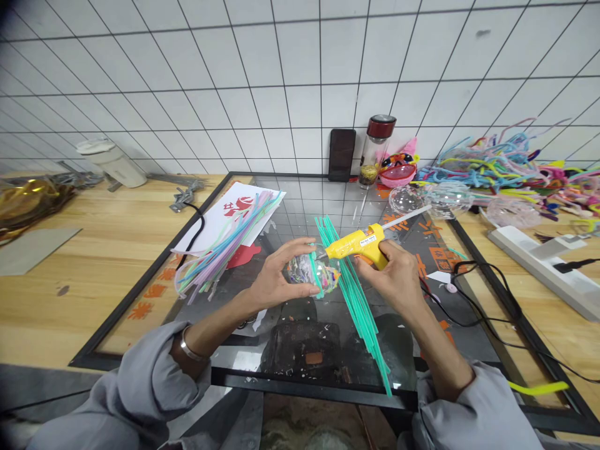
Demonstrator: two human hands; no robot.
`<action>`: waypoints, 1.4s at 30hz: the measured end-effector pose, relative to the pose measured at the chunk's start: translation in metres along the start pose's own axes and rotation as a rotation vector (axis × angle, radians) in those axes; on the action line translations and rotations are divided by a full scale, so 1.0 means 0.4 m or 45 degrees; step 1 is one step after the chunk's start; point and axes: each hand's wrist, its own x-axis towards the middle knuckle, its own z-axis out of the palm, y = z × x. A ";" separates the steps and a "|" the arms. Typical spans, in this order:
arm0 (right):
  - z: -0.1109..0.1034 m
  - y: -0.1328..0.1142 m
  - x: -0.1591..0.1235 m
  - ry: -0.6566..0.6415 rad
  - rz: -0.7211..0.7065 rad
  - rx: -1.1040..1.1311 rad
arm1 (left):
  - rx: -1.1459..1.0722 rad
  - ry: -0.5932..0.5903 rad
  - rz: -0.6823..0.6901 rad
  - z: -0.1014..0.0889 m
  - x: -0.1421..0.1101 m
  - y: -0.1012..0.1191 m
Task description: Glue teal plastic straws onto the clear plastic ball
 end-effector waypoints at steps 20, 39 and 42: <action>0.001 0.003 -0.002 0.000 0.005 -0.001 | 0.024 0.018 0.001 0.001 -0.002 -0.002; 0.004 0.002 -0.004 -0.001 0.003 0.022 | 0.016 0.025 0.044 0.003 -0.006 -0.002; 0.008 0.004 -0.006 -0.003 0.008 0.030 | 0.019 0.026 0.030 0.003 -0.008 -0.001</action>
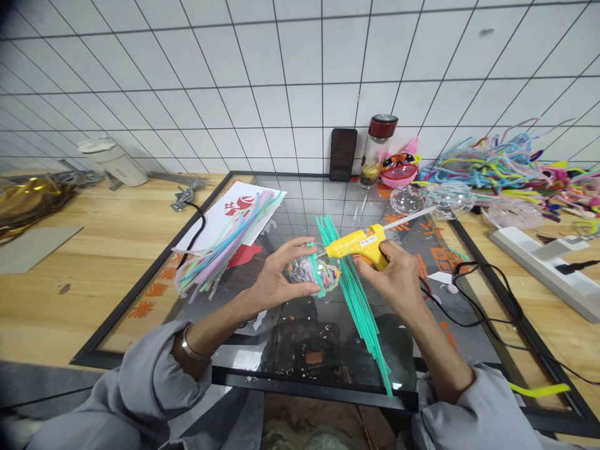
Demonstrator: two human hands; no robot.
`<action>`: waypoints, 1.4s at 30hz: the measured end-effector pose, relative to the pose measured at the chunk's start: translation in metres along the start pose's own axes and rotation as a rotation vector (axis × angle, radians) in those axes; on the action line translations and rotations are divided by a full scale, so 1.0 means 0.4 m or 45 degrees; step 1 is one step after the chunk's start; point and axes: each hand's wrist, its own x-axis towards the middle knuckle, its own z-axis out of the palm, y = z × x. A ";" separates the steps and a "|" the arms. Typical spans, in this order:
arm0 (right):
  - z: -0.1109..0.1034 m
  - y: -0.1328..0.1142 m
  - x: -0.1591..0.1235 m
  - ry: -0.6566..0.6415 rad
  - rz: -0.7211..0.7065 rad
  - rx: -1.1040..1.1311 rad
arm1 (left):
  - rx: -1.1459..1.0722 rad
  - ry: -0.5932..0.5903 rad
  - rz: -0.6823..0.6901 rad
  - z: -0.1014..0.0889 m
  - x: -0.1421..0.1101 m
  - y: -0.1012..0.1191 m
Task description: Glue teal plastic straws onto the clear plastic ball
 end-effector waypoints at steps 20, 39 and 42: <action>-0.019 0.043 0.024 -0.082 0.304 -0.090 | 0.003 0.028 0.056 0.005 -0.001 -0.012; 0.006 0.105 0.042 -0.321 0.418 -0.813 | 0.065 0.013 0.156 0.001 -0.001 -0.014; 0.008 0.100 0.040 -0.326 0.385 -0.829 | 0.074 0.013 0.162 0.001 -0.001 -0.014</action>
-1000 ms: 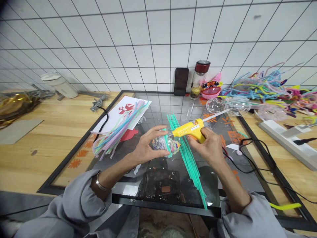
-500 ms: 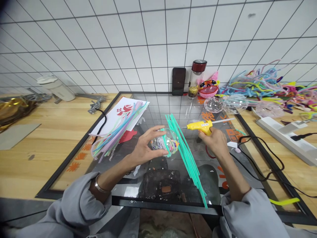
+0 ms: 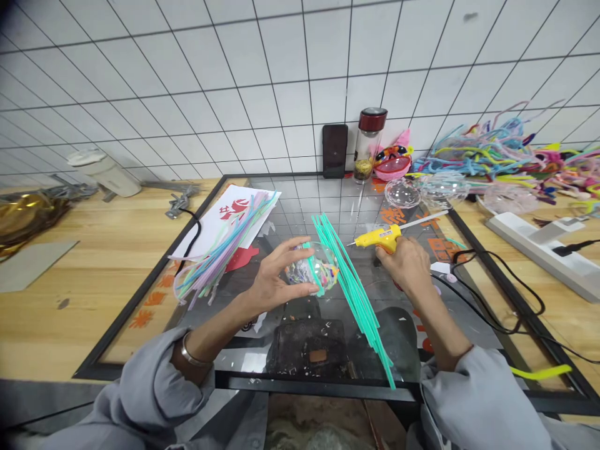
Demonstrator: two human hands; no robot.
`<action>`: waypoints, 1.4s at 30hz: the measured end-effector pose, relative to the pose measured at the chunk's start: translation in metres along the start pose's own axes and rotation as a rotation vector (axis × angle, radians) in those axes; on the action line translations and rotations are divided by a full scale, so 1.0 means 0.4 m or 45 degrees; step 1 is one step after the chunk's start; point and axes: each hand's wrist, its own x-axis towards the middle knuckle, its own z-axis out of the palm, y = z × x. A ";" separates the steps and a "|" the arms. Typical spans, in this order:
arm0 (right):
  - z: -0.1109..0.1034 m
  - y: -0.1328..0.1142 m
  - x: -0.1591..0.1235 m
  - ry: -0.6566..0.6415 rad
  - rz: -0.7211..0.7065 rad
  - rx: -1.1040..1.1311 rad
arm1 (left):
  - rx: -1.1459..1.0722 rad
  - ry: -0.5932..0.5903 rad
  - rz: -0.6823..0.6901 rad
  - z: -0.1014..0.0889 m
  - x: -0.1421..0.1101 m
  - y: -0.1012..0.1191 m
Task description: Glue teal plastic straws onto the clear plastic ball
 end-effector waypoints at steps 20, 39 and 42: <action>-0.077 -0.058 -0.069 0.467 -0.413 0.787 | -0.036 0.029 -0.158 -0.004 0.005 0.005; -0.056 -0.082 -0.087 0.540 -0.466 0.821 | -0.054 0.021 -0.165 -0.003 0.004 0.008; -0.054 -0.079 -0.086 0.537 -0.486 0.825 | -0.056 0.026 -0.164 -0.002 0.004 0.006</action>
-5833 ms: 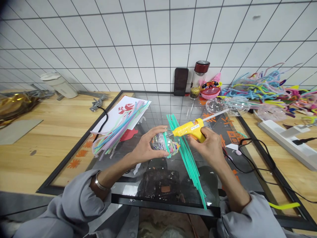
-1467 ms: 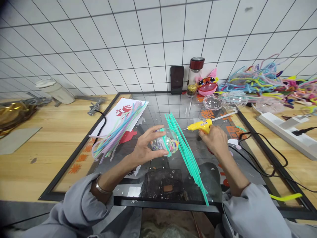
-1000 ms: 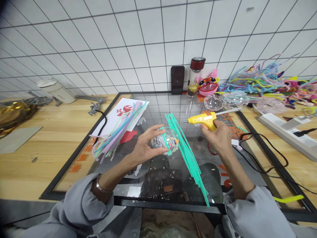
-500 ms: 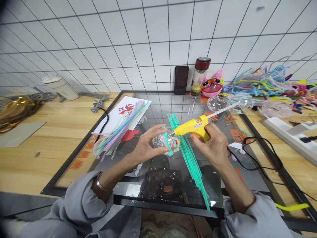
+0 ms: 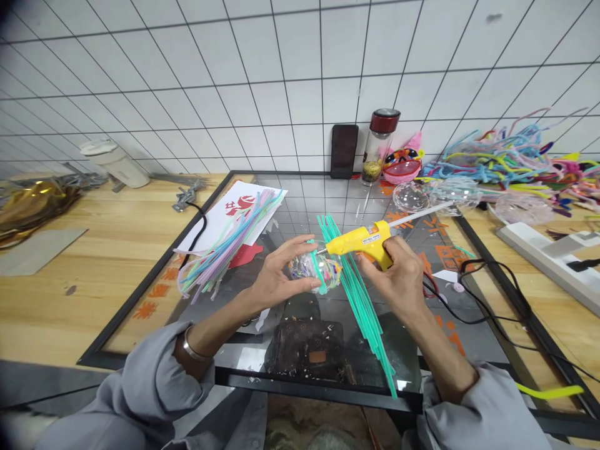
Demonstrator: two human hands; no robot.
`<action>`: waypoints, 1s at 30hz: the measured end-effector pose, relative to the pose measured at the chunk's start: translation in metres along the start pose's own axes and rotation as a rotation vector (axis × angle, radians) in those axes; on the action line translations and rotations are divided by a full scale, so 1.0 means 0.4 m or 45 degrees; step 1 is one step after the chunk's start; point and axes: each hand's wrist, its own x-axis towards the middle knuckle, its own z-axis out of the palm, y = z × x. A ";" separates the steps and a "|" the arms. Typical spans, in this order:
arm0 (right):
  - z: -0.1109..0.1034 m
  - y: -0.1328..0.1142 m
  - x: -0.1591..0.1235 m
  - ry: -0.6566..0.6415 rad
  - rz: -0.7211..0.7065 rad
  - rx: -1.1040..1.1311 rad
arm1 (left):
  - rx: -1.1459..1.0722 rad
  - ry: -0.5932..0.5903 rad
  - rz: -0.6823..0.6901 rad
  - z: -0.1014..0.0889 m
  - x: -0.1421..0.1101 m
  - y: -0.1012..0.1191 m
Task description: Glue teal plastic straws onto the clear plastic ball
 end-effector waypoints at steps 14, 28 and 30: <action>-0.017 0.015 0.003 -0.046 0.010 -0.010 | 0.007 -0.013 -0.005 -0.004 -0.002 0.001; -0.023 0.012 0.003 -0.085 0.014 0.039 | 0.002 -0.011 -0.006 -0.003 -0.001 0.002; -0.023 0.012 0.003 -0.088 0.016 0.042 | 0.001 -0.016 -0.001 -0.004 -0.001 0.003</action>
